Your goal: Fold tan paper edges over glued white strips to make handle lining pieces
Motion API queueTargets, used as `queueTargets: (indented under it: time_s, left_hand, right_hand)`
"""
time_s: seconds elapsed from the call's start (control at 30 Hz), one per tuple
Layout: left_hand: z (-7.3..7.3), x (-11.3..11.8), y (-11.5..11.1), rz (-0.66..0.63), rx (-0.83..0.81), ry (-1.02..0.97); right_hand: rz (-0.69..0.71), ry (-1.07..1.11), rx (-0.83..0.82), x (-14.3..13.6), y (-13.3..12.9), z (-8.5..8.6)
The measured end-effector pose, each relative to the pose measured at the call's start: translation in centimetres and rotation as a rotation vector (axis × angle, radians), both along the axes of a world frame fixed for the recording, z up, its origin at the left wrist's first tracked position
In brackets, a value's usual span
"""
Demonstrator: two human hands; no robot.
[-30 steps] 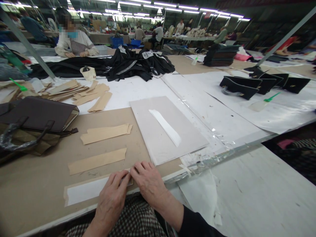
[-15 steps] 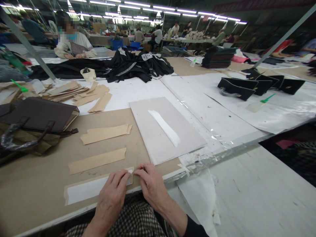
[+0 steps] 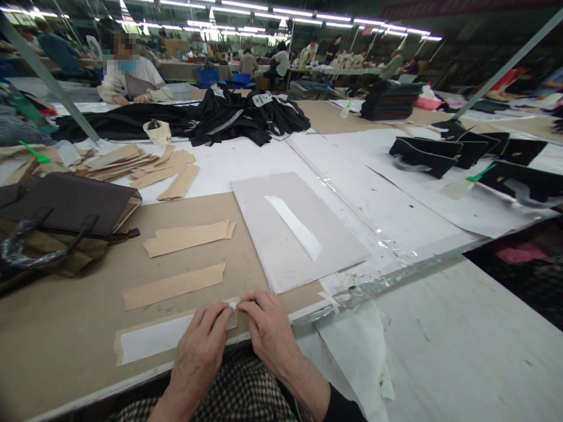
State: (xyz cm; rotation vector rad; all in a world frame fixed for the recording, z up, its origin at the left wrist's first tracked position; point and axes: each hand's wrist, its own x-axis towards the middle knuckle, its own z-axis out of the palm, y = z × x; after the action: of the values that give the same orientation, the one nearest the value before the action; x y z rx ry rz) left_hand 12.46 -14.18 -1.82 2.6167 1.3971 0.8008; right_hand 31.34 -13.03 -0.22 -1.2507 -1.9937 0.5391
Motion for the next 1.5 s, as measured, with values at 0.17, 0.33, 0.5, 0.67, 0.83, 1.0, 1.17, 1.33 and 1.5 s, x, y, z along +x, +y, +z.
queueTargets:
  time_s: [0.17,0.33,0.5,0.67,0.83,1.0,1.17,1.33,1.5]
  left_hand:
    - [-0.2,0.1,0.0,0.000,0.009,-0.006]
    - [0.0,0.1,0.0,0.003,-0.009,-0.011]
    - [0.3,0.1,-0.1,0.010,-0.031,-0.008]
    - [0.2,0.1,-0.1,0.012,-0.033,-0.010]
    - [-0.1,0.1,-0.1,0.019,-0.014,-0.006]
    - [-0.1,0.0,-0.1,0.013,-0.041,-0.001]
    - [0.0,0.1,-0.1,0.019,-0.027,-0.010]
    - [0.1,0.0,0.0,0.028,-0.002,-0.039]
    - [-0.1,0.2,-0.1,0.038,-0.009,-0.081]
  right_hand:
    - [0.017,-0.052,-0.006,-0.6,-0.1,-0.1]
    - [0.033,0.121,-0.097,-0.4,0.1,0.2]
    - [-0.021,0.178,-0.093,-0.3,0.2,0.1]
    - [-0.008,0.077,-0.041,-0.4,0.1,-0.3]
    - [0.068,-0.174,0.001,-0.3,0.0,0.1]
    - [0.016,0.106,-0.102,0.1,0.6,0.9]
    - [-0.052,0.146,-0.056,0.0,-0.5,0.3]
    - [-0.032,0.044,0.006,-0.5,-1.7,-0.5]
    - [-0.001,-0.157,0.038,-1.1,-1.9,-0.7]
